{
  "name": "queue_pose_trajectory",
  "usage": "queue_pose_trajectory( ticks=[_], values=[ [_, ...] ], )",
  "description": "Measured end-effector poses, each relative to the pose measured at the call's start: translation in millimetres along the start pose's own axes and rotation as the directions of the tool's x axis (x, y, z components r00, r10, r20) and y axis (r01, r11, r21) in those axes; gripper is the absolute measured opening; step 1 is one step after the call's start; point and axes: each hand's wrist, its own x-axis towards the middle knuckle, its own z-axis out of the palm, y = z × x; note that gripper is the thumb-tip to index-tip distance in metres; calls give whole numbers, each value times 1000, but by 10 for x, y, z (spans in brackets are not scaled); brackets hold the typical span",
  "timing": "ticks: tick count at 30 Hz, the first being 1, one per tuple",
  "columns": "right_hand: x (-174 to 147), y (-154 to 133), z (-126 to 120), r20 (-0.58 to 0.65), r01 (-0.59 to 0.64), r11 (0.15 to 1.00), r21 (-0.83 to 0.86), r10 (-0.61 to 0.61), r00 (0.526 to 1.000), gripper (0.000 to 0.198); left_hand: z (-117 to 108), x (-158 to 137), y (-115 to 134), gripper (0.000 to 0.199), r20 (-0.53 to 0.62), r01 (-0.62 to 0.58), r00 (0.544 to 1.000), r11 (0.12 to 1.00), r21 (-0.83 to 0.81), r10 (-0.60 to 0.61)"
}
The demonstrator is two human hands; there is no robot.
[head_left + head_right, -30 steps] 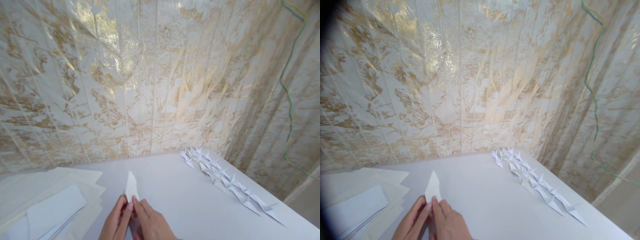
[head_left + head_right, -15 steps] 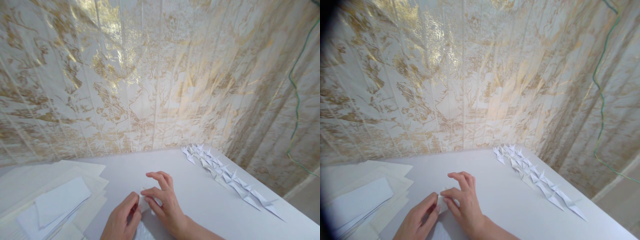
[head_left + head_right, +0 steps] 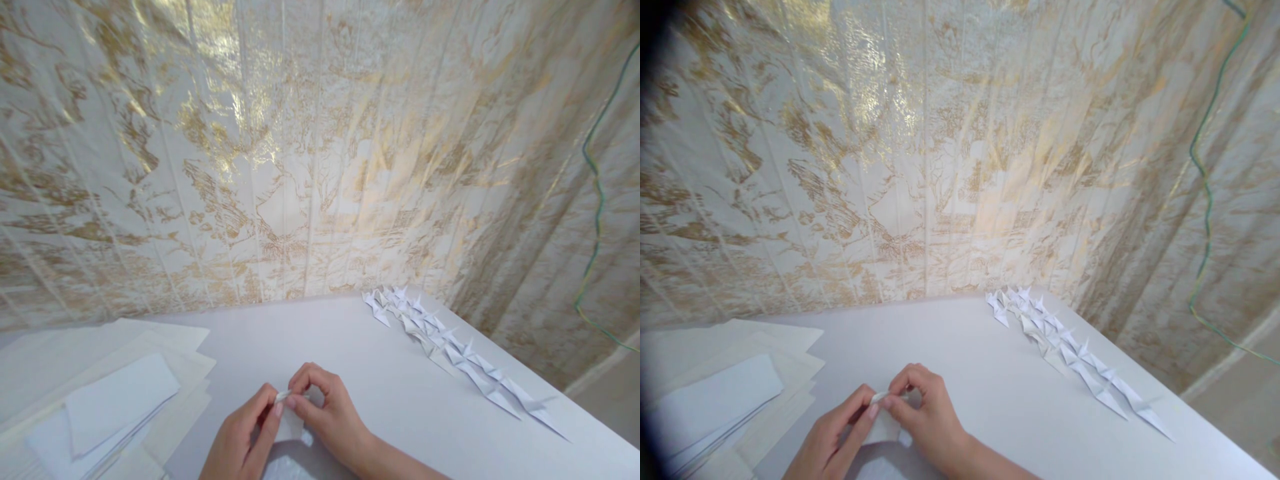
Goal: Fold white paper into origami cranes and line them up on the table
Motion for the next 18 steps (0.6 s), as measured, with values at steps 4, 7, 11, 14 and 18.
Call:
queue_pose_trajectory(
  ticks=[4, 7, 11, 14, 18],
  values=[
    [-18, -8, 3, 38, -81, 995, 58, 79, 996, 25, -21, -2, 86, 39, -3, 4, 1000, 999, -41, -4],
    [-28, -29, 6, 59, -97, 995, 33, 95, 994, 20, -23, -8, 99, 37, -17, 2, 1000, 999, -53, -3],
    [-28, -39, 19, 69, -117, 992, 35, 115, 991, 15, -8, -13, 42, 38, -9, 9, 1000, 1000, -11, -9],
    [-24, -36, 28, 105, -142, 982, 126, 130, 986, 13, -15, -7, 6, 37, -1, 15, 1000, 999, 32, -15],
    [-28, -49, 35, 129, -142, 980, 139, 124, 984, 20, -47, 9, -10, 38, 20, 27, 999, 999, 30, -27]
  ],
)
